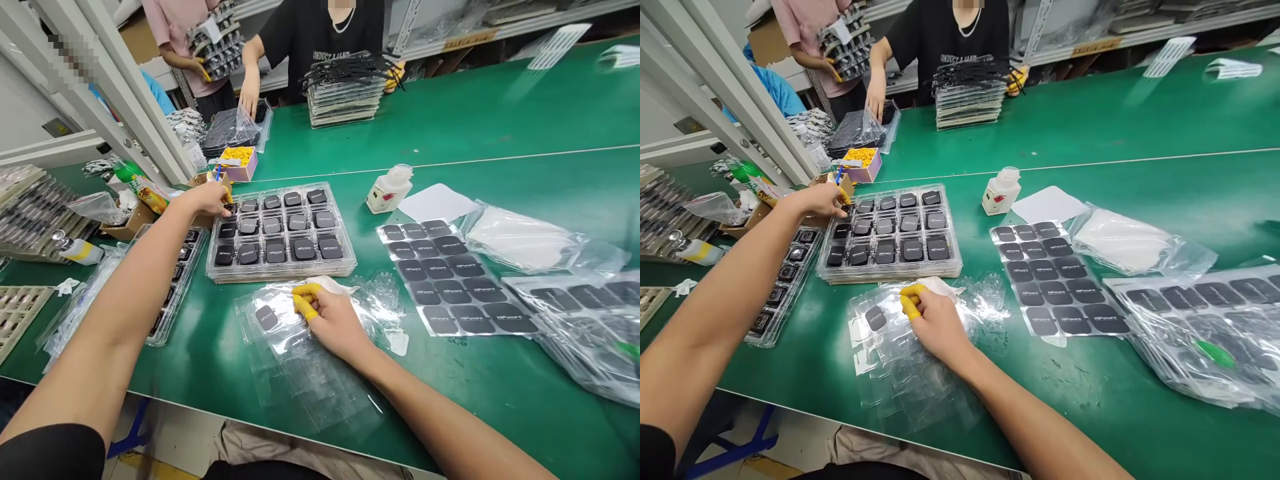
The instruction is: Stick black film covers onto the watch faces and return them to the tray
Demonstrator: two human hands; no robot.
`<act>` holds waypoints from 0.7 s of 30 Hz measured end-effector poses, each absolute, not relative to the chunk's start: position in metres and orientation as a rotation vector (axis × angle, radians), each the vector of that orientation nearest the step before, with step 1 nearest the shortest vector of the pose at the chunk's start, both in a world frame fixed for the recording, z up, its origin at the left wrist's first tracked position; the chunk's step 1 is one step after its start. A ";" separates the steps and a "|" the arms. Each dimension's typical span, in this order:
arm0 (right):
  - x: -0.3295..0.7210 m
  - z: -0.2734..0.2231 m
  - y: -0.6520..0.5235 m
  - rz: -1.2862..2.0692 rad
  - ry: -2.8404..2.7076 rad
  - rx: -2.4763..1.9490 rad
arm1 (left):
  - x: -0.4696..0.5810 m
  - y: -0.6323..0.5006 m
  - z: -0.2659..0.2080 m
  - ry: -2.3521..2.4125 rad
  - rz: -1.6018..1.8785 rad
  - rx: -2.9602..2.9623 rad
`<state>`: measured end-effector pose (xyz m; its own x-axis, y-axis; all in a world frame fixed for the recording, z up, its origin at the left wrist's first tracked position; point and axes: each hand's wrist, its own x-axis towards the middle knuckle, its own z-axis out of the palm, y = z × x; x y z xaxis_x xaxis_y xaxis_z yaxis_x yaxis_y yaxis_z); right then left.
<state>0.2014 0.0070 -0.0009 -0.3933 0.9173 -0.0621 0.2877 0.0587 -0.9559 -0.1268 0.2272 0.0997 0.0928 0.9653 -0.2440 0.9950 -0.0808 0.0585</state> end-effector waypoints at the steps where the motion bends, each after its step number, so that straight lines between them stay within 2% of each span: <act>1: 0.202 0.000 0.007 1.357 -1.733 -1.205 | -0.127 0.227 0.100 1.968 -0.236 2.177; 6: 0.202 -0.001 0.007 1.357 -1.722 -1.195 | -0.113 0.205 0.103 1.942 -0.216 2.286; 8: 0.201 -0.006 0.007 1.370 -1.678 -1.191 | -0.099 0.179 0.101 1.990 0.049 2.313; 10: 0.199 -0.014 0.006 1.363 -1.593 -1.188 | -0.079 0.141 0.096 2.041 0.709 2.208; 12: 0.199 -0.022 0.001 1.294 -1.511 -1.163 | -0.056 0.095 0.088 1.987 0.954 2.152; 14: 0.202 -0.024 -0.005 1.125 -1.458 -1.121 | -0.033 0.050 0.075 1.684 1.202 1.881; 17: 0.210 -0.011 -0.008 0.769 -1.412 -1.082 | -0.013 0.005 0.049 1.339 1.042 1.595; 21: 0.204 0.028 0.032 0.462 -1.678 -1.072 | -0.014 -0.002 0.014 1.178 0.950 1.658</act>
<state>0.2039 0.0321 0.0280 -0.0551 0.8280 0.5580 0.4254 0.5250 -0.7371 -0.0143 -0.0023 0.0139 0.2618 0.9602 0.0972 0.2988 -0.1764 0.9379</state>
